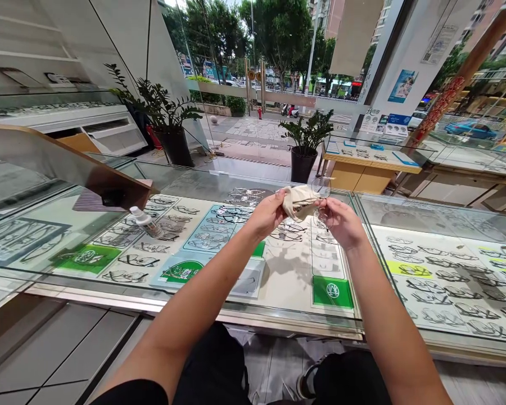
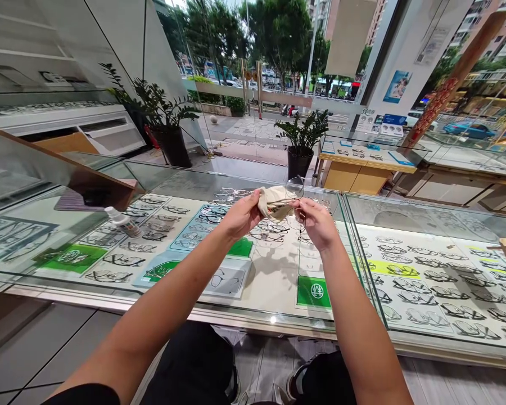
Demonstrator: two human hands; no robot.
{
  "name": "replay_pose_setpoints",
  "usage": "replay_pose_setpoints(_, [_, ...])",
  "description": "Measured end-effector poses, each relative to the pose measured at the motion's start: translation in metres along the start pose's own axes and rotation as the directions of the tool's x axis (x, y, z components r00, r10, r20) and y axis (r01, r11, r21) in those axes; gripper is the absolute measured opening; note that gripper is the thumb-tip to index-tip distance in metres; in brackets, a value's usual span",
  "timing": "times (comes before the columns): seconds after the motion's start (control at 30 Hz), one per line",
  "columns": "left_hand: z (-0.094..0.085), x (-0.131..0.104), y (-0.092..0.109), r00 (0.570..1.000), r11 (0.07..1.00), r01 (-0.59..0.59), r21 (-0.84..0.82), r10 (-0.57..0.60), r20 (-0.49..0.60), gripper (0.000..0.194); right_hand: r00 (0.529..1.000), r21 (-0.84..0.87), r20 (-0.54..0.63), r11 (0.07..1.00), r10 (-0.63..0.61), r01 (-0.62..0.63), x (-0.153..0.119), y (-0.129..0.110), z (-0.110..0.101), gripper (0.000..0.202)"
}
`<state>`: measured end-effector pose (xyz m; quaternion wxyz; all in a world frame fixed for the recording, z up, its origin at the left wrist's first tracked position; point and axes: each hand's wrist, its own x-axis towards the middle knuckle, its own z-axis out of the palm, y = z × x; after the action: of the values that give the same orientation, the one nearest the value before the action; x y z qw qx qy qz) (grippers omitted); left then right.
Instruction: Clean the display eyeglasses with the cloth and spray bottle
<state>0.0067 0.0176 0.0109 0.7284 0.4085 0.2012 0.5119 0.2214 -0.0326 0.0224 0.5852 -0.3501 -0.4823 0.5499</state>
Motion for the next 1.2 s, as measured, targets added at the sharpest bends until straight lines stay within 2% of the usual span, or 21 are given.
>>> replay_pose_setpoints(0.1, [-0.001,-0.002,0.004,0.999,0.999,-0.021,0.042,0.02,0.037,0.04,0.987,-0.188,-0.006,0.97,-0.158,0.154,-0.003,-0.008,-0.003,0.02])
replay_pose_setpoints(0.17, [-0.006,-0.003,0.009,0.997,0.997,-0.005,0.079,-0.001,0.077,0.041,0.949,-0.424,0.089,0.85,-0.304,0.312,-0.01,-0.017,-0.002,0.02])
replay_pose_setpoints(0.2, [-0.01,-0.003,0.013,0.994,0.994,0.03,0.107,-0.041,0.1,0.042,0.918,-0.542,0.159,0.745,-0.363,0.389,-0.013,-0.021,-0.001,0.021])
replay_pose_setpoints(0.27, [-0.02,-0.004,0.02,0.973,0.973,0.142,0.184,-0.171,0.153,0.045,0.851,-0.727,0.302,0.473,-0.429,0.497,-0.022,-0.03,0.005,0.022])
replay_pose_setpoints(0.33, [-0.03,-0.005,0.028,0.927,0.928,0.262,0.267,-0.318,0.198,0.048,0.805,-0.836,0.423,0.164,-0.417,0.524,-0.03,-0.037,0.012,0.02])
replay_pose_setpoints(0.43, [-0.037,-0.009,0.032,0.856,0.855,0.366,0.368,-0.465,0.228,0.052,0.768,-0.807,0.587,-0.264,-0.256,0.529,-0.04,-0.043,0.025,0.016])
replay_pose_setpoints(0.47, [-0.036,-0.01,0.032,0.84,0.836,0.385,0.392,-0.493,0.227,0.052,0.753,-0.752,0.634,-0.368,-0.178,0.547,-0.042,-0.045,0.029,0.017])
replay_pose_setpoints(0.53, [-0.033,-0.013,0.029,0.814,0.805,0.406,0.432,-0.534,0.23,0.052,0.717,-0.631,0.696,-0.497,-0.025,0.595,-0.044,-0.05,0.038,0.022])
replay_pose_setpoints(0.6, [-0.028,-0.014,0.025,0.781,0.786,0.419,0.455,-0.567,0.26,0.051,0.686,-0.545,0.724,-0.544,0.079,0.638,-0.044,-0.056,0.045,0.021])
replay_pose_setpoints(0.7, [-0.026,-0.014,0.023,0.742,0.783,0.428,0.452,-0.59,0.319,0.05,0.653,-0.48,0.745,-0.568,0.139,0.669,-0.042,-0.065,0.051,0.016])
replay_pose_setpoints(0.87, [-0.038,-0.011,0.034,0.76,0.79,0.41,0.456,-0.572,0.309,0.05,0.653,-0.436,0.74,-0.625,0.161,0.648,-0.041,-0.08,0.052,0.015])
replay_pose_setpoints(0.93, [-0.041,-0.011,0.038,0.75,0.778,0.405,0.48,-0.583,0.313,0.052,0.649,-0.422,0.739,-0.628,0.179,0.654,-0.042,-0.082,0.052,0.014])
replay_pose_setpoints(1.07, [-0.034,-0.016,0.041,0.709,0.735,0.381,0.561,-0.622,0.333,0.057,0.631,-0.402,0.749,-0.618,0.202,0.676,-0.039,-0.079,0.054,0.01])
replay_pose_setpoints(1.2, [-0.023,-0.02,0.038,0.708,0.734,0.344,0.585,-0.612,0.351,0.063,0.628,-0.412,0.756,-0.61,0.185,0.676,-0.034,-0.075,0.057,0.011])
